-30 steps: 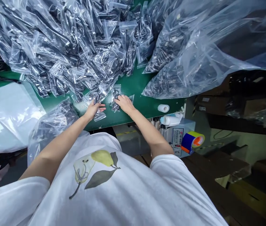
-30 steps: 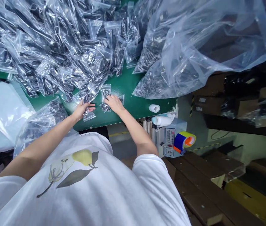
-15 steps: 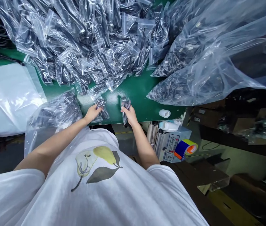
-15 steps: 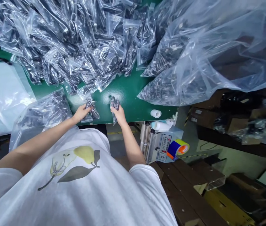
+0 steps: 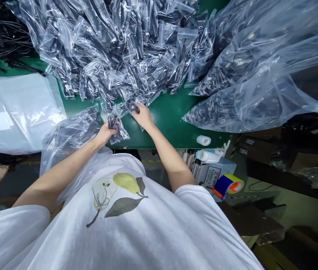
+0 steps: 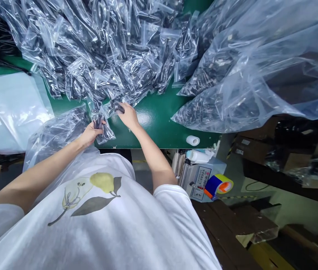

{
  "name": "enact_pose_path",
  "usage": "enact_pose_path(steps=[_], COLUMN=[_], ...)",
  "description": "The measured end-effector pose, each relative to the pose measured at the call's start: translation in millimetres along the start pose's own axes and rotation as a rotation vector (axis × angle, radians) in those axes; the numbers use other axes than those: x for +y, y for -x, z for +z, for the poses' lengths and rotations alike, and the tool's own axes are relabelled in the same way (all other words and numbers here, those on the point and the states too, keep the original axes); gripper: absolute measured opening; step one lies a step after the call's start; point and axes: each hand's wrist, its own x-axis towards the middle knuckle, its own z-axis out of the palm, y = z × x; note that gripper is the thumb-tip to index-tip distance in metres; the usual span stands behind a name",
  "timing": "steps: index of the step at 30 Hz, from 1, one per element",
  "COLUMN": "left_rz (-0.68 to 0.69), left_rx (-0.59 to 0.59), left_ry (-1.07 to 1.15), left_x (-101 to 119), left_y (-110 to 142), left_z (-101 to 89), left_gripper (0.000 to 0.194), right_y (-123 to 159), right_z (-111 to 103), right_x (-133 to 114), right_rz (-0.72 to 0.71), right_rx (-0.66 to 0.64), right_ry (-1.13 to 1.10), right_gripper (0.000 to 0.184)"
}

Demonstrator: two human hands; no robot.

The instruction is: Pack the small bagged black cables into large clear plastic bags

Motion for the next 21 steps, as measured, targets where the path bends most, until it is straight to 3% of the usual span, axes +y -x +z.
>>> enact_pose_path(steps=[2,4,7,9,11,13,16,18,21], left_rz=[0.05,0.099,0.155,0.152,0.109,0.033,-0.155,-0.276,-0.309], left_rx=[0.033,0.034,0.019,0.046,0.099,0.103,-0.046,-0.109,-0.059], left_ry=[-0.032,-0.093,-0.197,-0.207,-0.175,-0.116,0.036,0.127,0.201], left_x=[0,2,11,16,20,22,23,24,25], left_y=[-1,0,4,4,1,-4,-12,-15,-14], left_z=[-1.2,-6.2,-20.1,-29.8,-35.9,-36.1,-25.9,-16.4,-7.4], left_gripper=[0.047,0.047,0.032,0.027,0.032,0.037,0.039,0.039,0.035], right_y=[-6,6,47,77,99,106,85,62,37], right_z=[13,23,26,22,21,25,43,60,77], right_x=[-7,-5,14,31,45,51,42,26,3], right_rz=[-0.017,-0.025,-0.133,-0.197,-0.114,0.128,0.441,0.488,0.408], right_rx=[-0.05,-0.107,-0.199,-0.235,-0.147,0.052,0.283,0.349,0.379], right_ry=[0.177,0.315,0.408,0.35,0.188,-0.04,-0.269,-0.214,-0.04], right_gripper=[0.051,0.059,0.063,0.064,0.057,0.039,0.03,0.041,0.048])
